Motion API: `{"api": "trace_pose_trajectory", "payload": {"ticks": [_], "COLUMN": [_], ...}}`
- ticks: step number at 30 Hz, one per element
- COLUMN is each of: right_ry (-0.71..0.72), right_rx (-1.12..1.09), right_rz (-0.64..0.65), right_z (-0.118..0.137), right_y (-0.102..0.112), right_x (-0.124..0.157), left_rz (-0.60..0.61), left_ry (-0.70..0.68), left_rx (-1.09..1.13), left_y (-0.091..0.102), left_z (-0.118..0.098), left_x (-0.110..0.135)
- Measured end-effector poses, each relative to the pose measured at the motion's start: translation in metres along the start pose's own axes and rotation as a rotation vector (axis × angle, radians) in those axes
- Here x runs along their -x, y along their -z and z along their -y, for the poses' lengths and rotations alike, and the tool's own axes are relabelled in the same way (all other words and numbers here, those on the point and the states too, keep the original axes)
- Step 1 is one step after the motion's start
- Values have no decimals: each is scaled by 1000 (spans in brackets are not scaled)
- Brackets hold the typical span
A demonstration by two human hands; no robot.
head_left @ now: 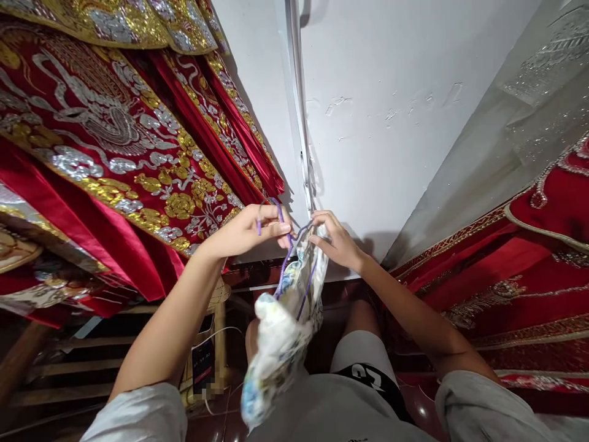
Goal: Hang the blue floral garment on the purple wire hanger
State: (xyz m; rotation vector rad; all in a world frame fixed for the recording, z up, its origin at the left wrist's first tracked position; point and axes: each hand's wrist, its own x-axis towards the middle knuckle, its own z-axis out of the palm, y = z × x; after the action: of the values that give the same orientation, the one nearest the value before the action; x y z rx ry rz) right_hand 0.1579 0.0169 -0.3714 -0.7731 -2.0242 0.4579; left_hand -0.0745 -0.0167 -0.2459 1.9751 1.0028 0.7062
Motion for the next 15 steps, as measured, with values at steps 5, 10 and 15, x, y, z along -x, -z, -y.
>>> {"api": "trace_pose_trajectory", "payload": {"ticks": [5, 10, 15], "right_ry": [-78, -364, -488], "right_rx": [67, 200, 307], "right_rz": [-48, -26, -105], "right_z": [0, -22, -47], "right_y": [12, 61, 101], "right_x": [5, 2, -9], "left_rz": [-105, -177, -182], "left_ry": [-4, 53, 112], "left_rx": [83, 180, 282], "left_y": [-2, 2, 19], "left_z": [3, 19, 62], "left_x": [-2, -10, -8]}}
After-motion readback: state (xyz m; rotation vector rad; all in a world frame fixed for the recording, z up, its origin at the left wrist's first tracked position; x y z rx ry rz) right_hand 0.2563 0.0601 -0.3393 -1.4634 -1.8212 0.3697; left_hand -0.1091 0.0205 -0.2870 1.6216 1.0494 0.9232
